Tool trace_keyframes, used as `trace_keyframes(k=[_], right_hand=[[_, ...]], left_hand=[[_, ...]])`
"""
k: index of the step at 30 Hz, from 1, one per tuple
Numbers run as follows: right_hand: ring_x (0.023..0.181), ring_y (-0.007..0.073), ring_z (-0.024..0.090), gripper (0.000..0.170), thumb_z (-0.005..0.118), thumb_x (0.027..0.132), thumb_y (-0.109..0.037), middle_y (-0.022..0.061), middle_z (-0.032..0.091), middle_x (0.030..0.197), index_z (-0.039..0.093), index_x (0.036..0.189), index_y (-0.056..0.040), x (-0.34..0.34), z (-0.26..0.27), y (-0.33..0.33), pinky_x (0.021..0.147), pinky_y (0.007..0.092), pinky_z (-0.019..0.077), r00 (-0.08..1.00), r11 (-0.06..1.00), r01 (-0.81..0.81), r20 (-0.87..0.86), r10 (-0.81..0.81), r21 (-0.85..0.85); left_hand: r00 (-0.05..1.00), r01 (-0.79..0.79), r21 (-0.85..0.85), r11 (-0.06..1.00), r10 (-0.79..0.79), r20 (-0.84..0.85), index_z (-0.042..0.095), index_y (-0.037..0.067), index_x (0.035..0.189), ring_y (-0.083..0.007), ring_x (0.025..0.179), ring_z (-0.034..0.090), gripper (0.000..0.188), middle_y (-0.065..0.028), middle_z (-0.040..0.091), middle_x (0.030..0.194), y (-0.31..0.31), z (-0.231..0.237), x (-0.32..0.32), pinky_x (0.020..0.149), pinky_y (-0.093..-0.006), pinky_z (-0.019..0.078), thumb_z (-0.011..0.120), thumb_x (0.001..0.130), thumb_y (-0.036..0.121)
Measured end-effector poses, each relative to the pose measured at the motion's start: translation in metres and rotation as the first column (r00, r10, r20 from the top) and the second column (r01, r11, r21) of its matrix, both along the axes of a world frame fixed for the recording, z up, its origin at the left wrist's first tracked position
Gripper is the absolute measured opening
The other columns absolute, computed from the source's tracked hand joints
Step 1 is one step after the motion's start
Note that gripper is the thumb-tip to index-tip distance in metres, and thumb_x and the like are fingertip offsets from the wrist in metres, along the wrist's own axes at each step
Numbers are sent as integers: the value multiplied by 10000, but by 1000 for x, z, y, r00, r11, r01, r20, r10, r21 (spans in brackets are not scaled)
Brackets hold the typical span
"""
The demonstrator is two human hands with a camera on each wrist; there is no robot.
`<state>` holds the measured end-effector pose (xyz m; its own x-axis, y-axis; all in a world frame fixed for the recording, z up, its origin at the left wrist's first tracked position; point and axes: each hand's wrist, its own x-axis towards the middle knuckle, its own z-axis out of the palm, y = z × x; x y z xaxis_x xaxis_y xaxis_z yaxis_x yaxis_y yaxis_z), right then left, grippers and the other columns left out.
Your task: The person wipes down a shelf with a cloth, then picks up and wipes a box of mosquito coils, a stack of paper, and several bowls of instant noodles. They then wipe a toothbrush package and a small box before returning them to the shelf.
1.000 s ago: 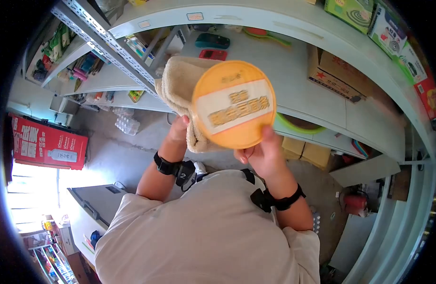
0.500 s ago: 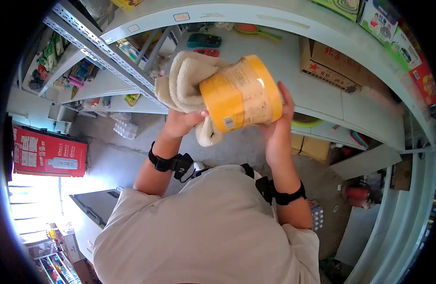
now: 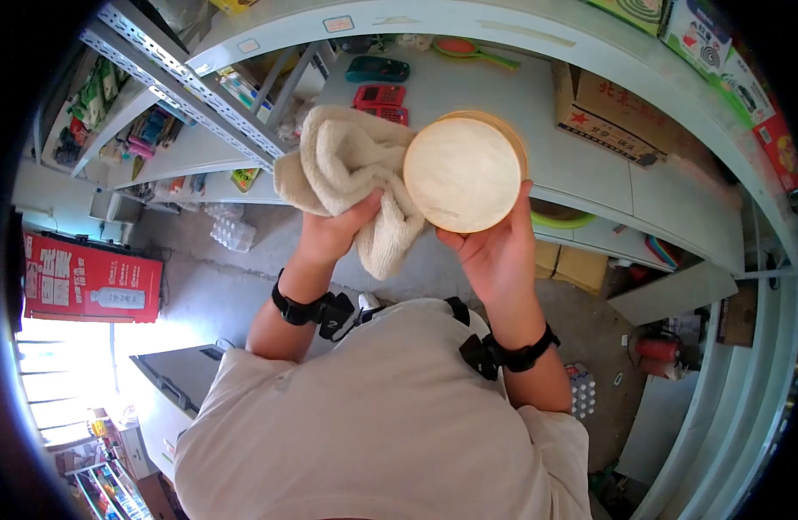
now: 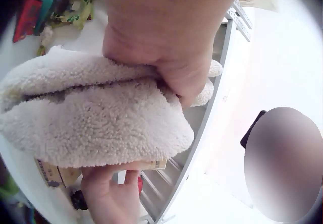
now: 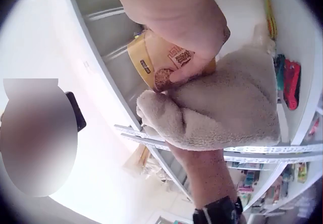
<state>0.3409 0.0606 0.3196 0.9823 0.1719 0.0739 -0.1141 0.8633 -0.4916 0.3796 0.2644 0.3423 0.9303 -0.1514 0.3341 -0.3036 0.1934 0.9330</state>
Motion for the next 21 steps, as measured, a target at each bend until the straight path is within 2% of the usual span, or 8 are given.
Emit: trace_keyframes(k=[1, 4, 7, 9, 12, 13, 18, 21], right_hand=[[1204, 268, 496, 631, 312, 958, -537, 132, 430, 1367, 293, 1386, -74, 2, 3, 0, 945, 430, 473, 995, 991, -88, 55, 83, 102], [1194, 255, 498, 619, 347, 959, -518, 124, 430, 1362, 291, 1387, -74, -8, 24, 11, 942, 416, 470, 977, 979, 158, -122, -173, -125], [1172, 238, 504, 612, 514, 934, -411, 122, 457, 1314, 289, 1386, -66, -12, 15, 14, 965, 389, 441, 938, 900, 337, 23, -345, -277], [1184, 242, 484, 652, 626, 875, -330, 129, 445, 1298, 311, 1377, -56, -16, 14, 16, 983, 381, 415, 866, 688, 500, 296, -403, -526], [1228, 272, 427, 758, 769, 762, -247, 152, 387, 1309, 351, 1358, -35, -6, 17, 11, 1008, 386, 379, 624, 273, 777, 750, -220, -567], [1248, 291, 396, 761, 780, 741, -279, 160, 350, 1335, 385, 1342, -31, -6, 33, 14, 1015, 396, 370, 588, 176, 807, 793, -158, -564], [1235, 304, 411, 751, 792, 722, -289, 185, 349, 1373, 429, 1333, -44, 9, 76, 26, 1014, 392, 366, 504, 69, 861, 864, 12, -503], [1241, 308, 407, 764, 805, 703, -294, 190, 365, 1377, 446, 1331, -51, 24, 113, 33, 1011, 392, 369, 446, -19, 894, 888, 114, -447]], left_hand=[[999, 45, -1, 999, -45, -18, 479, -3, 1214, -154, 1003, 569, 552, -76, 590, 1101, 2, 1, -2, 858, -319, 490, 752, 737, 48], [987, 66, -30, 997, -70, -141, 482, -1, 1207, -152, 1004, 565, 550, -75, 587, 1106, -4, 4, -7, 857, -316, 487, 760, 737, 59], [973, 121, -89, 989, -136, -185, 460, -4, 1235, -141, 1034, 538, 504, -71, 575, 1122, -5, -2, -12, 887, -315, 461, 701, 812, 125], [981, 118, -92, 989, -131, -142, 439, -6, 1265, -143, 1062, 520, 512, -71, 566, 1139, -7, -9, -9, 913, -320, 438, 665, 853, 198], [948, 104, -214, 971, -162, -274, 442, -5, 1265, -151, 1070, 519, 512, -72, 562, 1159, 4, -14, -6, 916, -320, 434, 661, 854, 207], [952, 127, -197, 972, -175, -251, 442, -7, 1265, -150, 1077, 516, 519, -75, 558, 1168, 9, -12, -6, 917, -319, 433, 668, 845, 198], [981, 177, 40, 983, -173, -83, 473, -7, 1240, -140, 1037, 545, 555, -79, 585, 1130, 55, 22, -23, 893, -315, 446, 727, 774, 160], [997, 58, 180, 982, -47, -64, 546, 1, 1144, -133, 914, 595, 496, -57, 636, 987, 90, 27, -30, 817, -307, 478, 768, 725, 149]])
